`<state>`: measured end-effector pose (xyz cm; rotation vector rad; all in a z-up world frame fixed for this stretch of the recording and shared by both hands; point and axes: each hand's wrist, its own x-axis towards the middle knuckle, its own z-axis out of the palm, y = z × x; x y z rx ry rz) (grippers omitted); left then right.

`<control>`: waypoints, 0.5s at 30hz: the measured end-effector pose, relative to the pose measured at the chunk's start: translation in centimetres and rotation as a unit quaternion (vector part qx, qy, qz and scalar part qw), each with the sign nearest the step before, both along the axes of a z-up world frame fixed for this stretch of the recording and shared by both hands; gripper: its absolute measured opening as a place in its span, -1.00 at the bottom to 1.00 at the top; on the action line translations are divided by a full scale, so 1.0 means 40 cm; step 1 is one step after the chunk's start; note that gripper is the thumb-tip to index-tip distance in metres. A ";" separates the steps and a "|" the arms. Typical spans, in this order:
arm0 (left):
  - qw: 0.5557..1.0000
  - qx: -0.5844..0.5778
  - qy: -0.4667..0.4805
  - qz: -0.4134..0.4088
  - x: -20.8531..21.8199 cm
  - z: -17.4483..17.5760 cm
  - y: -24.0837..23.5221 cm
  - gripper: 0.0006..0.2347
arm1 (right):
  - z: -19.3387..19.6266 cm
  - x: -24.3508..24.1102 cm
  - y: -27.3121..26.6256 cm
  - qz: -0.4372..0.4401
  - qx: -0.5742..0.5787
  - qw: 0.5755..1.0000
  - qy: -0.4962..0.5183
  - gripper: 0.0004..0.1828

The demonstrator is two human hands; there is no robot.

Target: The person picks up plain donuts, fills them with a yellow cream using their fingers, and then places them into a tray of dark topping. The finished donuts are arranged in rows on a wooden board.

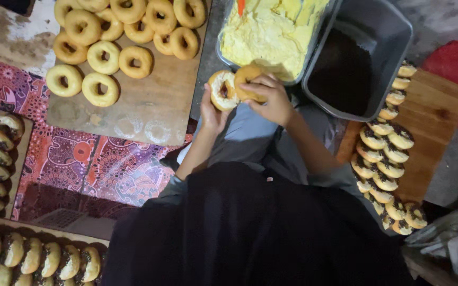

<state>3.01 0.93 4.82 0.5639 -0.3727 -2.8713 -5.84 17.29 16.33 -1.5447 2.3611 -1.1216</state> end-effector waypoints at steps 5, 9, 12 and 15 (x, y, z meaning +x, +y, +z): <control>0.998 -0.007 0.048 -0.026 0.023 0.001 0.077 -0.54 | 0.007 0.028 -0.008 -0.057 -0.017 0.995 0.074 -0.48; 0.998 -0.005 0.047 -0.035 0.035 0.024 0.082 -0.52 | 0.001 0.041 -0.016 -0.093 -0.073 0.993 0.008 -0.44; 0.999 -0.002 0.035 -0.025 0.041 0.042 0.054 -0.48 | 0.019 0.052 0.025 0.024 -0.041 0.998 0.039 -0.44; 0.998 0.004 0.051 -0.020 0.040 0.054 0.037 -0.48 | 0.050 0.053 0.067 0.008 -0.023 0.999 0.045 -0.45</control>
